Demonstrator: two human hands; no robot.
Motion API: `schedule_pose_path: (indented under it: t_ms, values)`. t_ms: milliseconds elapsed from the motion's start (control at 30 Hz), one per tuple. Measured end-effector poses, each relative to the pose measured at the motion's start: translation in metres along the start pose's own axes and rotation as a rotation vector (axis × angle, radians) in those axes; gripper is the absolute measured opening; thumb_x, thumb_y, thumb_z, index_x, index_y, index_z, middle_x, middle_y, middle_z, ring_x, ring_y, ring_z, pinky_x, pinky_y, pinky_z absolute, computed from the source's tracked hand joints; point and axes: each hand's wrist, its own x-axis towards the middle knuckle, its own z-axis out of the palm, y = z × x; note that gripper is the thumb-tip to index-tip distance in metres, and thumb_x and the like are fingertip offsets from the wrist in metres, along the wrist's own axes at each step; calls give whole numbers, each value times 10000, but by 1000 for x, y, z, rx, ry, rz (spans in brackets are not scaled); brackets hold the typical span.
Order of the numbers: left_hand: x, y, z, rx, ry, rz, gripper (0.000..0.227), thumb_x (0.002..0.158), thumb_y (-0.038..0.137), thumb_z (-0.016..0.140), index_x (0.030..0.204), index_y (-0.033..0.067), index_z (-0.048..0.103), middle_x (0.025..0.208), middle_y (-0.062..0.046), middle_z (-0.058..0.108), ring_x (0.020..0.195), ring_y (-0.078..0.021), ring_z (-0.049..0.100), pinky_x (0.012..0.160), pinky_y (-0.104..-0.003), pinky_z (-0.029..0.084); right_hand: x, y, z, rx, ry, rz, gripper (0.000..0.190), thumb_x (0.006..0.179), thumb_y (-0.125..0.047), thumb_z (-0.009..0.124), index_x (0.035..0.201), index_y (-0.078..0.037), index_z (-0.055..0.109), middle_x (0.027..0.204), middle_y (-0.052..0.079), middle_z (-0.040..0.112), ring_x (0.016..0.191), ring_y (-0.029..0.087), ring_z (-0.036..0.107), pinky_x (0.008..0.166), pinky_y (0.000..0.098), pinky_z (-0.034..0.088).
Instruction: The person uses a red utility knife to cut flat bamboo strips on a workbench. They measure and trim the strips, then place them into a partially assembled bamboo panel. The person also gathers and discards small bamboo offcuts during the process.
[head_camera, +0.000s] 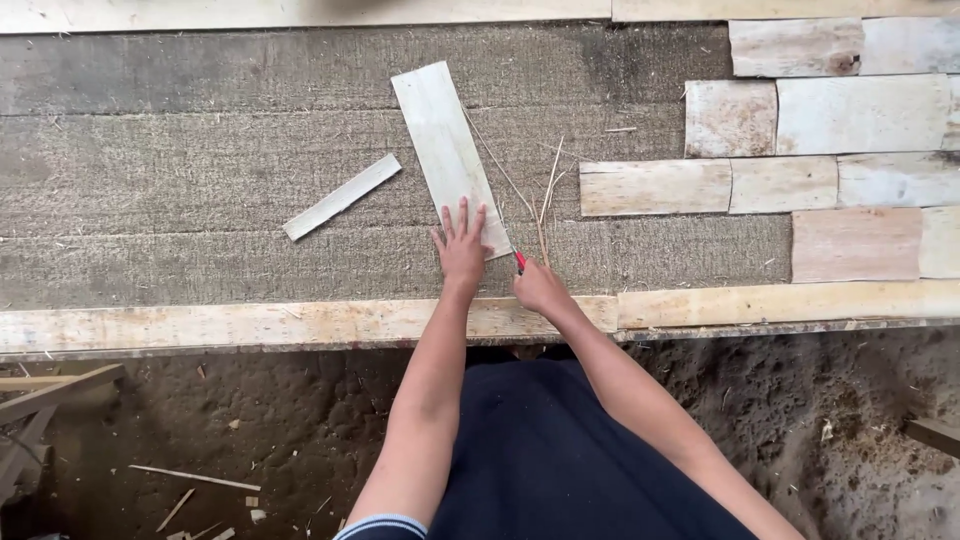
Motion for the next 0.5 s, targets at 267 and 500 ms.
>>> schedule_pose_path:
  t_ms: [267,500]
  values:
    - [-3,7,-5,-15,-47,-55,930,922,395,726,1638,413,133,1734,50,-63,1578,-374,-54,1194,-727,151,47,38,14,177,-21,-34,359,977,-335,499,1087,-24,640,938,231,677,834,375,665,754,473,538]
    - [17,1,-9,-10,-20,-58,886,934,528,654,1630,429,114,1733,25,-59,1578,-330,-81,1230,-679,70,100,64,19,212,48,-77,285,968,-311,518,1011,-47,617,650,113,624,480,229,658,468,349,532]
